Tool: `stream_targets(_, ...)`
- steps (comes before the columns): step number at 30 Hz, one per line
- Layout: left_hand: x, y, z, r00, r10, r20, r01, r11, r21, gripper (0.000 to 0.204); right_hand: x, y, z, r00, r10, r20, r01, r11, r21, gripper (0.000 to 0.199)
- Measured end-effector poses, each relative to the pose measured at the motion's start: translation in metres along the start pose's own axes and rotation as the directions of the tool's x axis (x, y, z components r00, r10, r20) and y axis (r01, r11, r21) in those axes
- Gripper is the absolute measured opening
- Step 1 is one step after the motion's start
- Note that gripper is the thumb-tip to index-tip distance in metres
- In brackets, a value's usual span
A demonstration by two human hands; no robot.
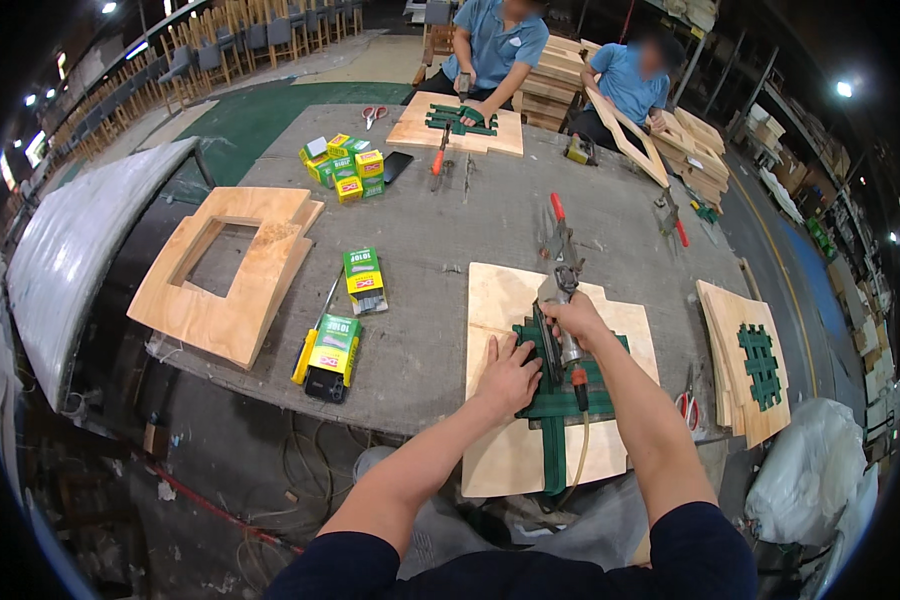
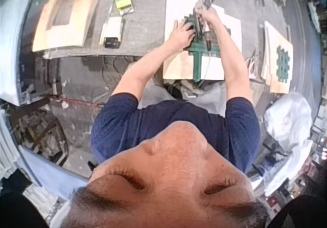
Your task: The person sits on the floor and assembles a green woven pattern onto a square wooden board. They place green strips in a grid pattern and secure them using a pneumatic nail gun. The person works on one board at a time, completing the pattern before moving to the next.
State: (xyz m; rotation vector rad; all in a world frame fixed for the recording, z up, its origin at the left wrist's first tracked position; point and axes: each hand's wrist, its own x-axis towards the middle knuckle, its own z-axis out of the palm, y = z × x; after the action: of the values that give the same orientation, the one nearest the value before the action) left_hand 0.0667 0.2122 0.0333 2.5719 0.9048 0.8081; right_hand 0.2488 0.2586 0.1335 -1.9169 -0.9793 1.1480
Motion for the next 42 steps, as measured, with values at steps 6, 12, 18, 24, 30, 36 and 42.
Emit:
stream_targets(6,0.005,0.001,0.0,1.0,-0.016,0.011,0.016,1.0,0.008,0.032,-0.003,0.009,-0.003,1.0,0.0,-0.016,0.0,1.0,-0.003,0.02)
stream_targets(12,0.006,0.002,-0.003,0.999,-0.047,-0.022,0.046,0.998,-0.049,0.032,-0.007,0.014,-0.005,0.997,-0.025,-0.068,0.024,1.0,-0.009,0.017)
stream_targets(18,-0.032,0.046,-0.018,0.97,-0.2,-0.141,0.101,0.851,-0.515,0.027,-0.001,0.019,-0.023,0.996,-0.048,-0.077,0.047,0.999,-0.007,0.018)
stream_targets(24,-0.135,0.149,-0.05,0.828,0.156,0.538,0.362,0.583,-0.727,0.04,-0.018,0.027,-0.047,0.997,0.035,-0.069,-0.026,0.992,0.121,0.031)
stream_targets(30,-0.211,0.122,0.02,0.735,-0.195,0.65,0.619,0.583,-0.525,0.08,-0.084,0.061,-0.076,0.997,0.041,-0.069,-0.016,0.947,0.32,0.034)
stream_targets(36,-0.183,0.133,0.04,0.767,-0.234,0.598,0.623,0.497,-0.604,0.055,-0.111,0.15,-0.142,0.992,0.128,0.006,-0.11,0.819,0.564,0.032)
stream_targets(42,-0.183,0.162,0.022,0.746,-0.204,0.634,0.629,0.527,-0.572,0.045,-0.12,0.192,-0.184,0.983,0.166,-0.072,-0.113,0.874,0.473,0.043)
